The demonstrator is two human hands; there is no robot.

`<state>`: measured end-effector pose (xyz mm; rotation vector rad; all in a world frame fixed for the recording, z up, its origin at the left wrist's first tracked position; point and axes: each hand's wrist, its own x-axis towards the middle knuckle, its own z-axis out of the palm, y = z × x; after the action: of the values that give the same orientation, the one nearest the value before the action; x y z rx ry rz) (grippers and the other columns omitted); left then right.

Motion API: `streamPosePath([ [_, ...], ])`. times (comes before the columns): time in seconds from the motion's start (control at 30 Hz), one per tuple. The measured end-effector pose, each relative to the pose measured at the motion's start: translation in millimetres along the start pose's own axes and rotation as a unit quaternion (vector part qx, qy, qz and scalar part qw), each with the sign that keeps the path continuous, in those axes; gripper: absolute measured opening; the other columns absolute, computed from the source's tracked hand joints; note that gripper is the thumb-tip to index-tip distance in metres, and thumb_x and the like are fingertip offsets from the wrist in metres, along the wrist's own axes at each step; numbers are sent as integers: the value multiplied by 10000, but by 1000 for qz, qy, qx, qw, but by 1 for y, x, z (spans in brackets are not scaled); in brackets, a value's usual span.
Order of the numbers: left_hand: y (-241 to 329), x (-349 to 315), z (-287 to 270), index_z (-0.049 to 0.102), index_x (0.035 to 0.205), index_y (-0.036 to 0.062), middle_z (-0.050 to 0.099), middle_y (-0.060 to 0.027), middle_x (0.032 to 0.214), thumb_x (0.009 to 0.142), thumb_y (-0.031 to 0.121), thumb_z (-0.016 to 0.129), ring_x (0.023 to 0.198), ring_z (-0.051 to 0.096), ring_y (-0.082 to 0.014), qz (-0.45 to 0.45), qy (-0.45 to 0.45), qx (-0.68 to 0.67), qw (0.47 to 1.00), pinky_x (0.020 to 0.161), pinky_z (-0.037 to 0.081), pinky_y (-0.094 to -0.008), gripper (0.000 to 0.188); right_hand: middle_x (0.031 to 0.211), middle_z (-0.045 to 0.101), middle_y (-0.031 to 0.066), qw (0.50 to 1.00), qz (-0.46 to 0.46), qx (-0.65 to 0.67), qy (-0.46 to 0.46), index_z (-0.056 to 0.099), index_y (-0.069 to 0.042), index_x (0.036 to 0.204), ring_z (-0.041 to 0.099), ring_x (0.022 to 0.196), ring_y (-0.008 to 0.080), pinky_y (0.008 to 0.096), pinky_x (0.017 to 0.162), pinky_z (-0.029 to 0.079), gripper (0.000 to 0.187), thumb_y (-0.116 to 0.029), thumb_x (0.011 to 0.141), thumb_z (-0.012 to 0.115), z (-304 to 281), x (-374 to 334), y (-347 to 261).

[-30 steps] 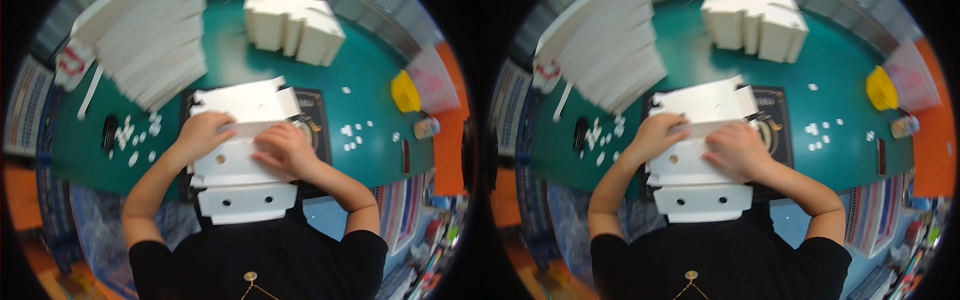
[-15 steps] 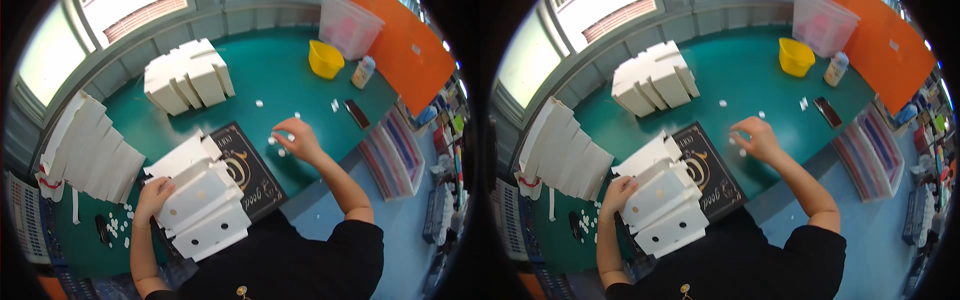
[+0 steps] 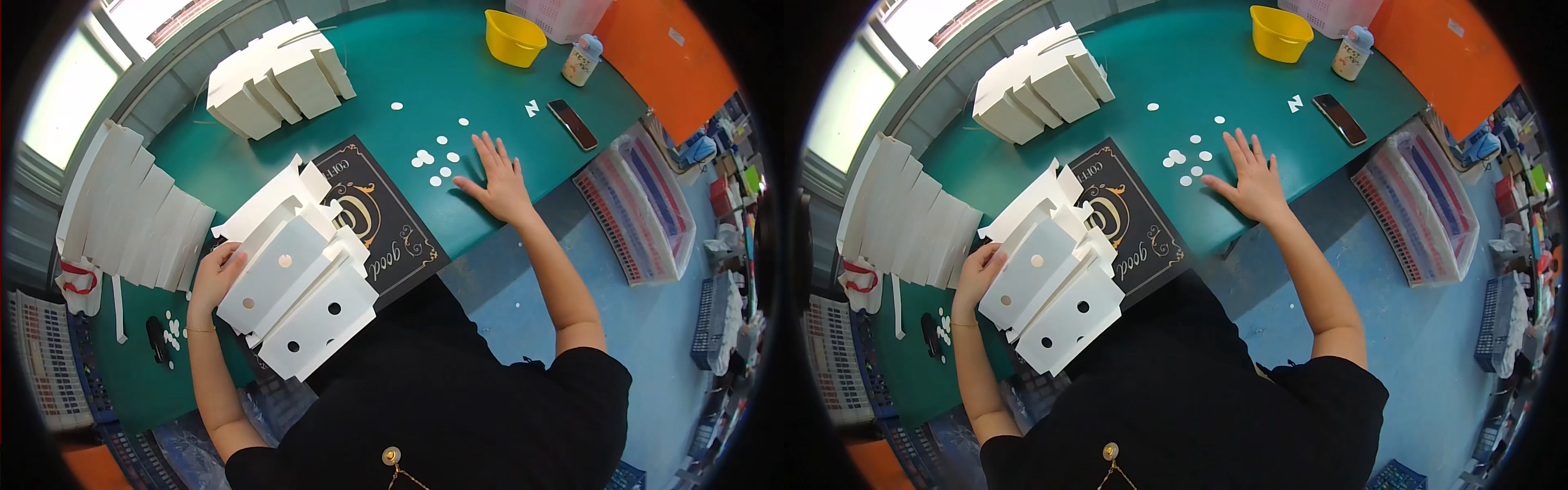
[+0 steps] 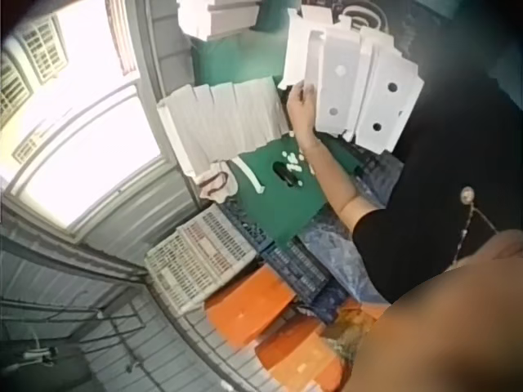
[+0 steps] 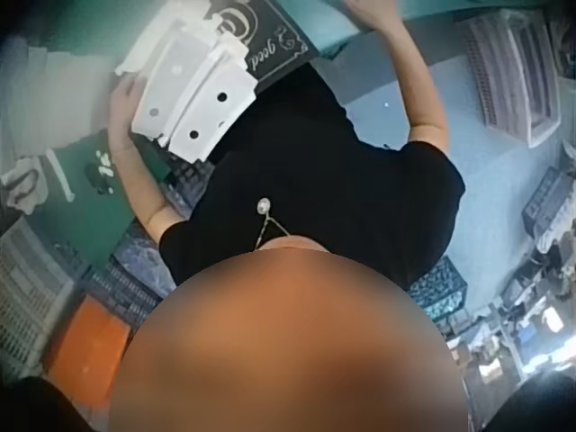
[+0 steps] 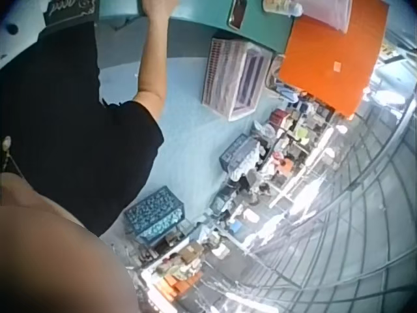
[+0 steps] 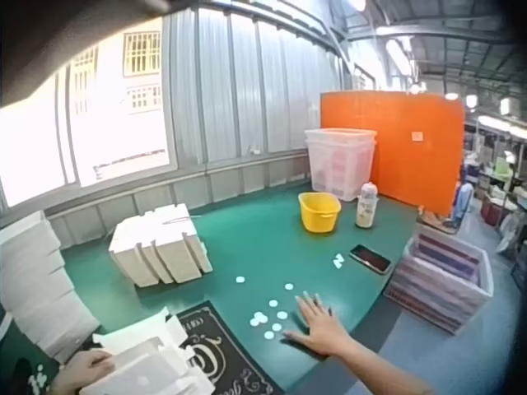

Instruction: Fold and assemble white cardboard boxes at a workbench.

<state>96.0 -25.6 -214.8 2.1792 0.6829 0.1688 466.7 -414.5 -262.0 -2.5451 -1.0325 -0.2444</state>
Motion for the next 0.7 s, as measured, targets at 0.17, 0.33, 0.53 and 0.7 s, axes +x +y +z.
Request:
streamPosePath([
  [0.17,-15,2,3,679,1120,-25,669,-22,894,995,162,619,796,588,-86,-13,-18,-70,997,724,482,-239,232,1674,200,124,989,144,41,-23,233,-175,1607,174,1540,362,660,1182,124,970,-740,881,542,16,83,62],
  [0.33,-14,-1,-2,677,1132,-34,686,-29,924,1009,166,604,815,606,-92,-10,3,-69,998,745,494,-242,245,1644,291,119,990,2,70,-124,359,-177,1559,224,1529,343,614,1196,165,807,-680,942,492,18,110,44],
  [0.53,-15,8,-3,679,1124,-33,681,-28,925,1006,161,609,812,598,-88,2,-13,-82,997,748,493,-241,238,1641,301,105,979,-132,58,-144,291,-224,1591,211,1532,336,570,1220,189,947,-737,854,591,18,45,-26],
  [0.7,-12,14,-4,683,1104,-32,667,-13,882,995,149,616,777,580,-77,18,-21,-65,998,717,484,-237,221,1679,196,83,987,-108,43,-112,234,-241,1609,152,1545,345,603,1213,173,958,-761,868,548,32,52,-43],
])
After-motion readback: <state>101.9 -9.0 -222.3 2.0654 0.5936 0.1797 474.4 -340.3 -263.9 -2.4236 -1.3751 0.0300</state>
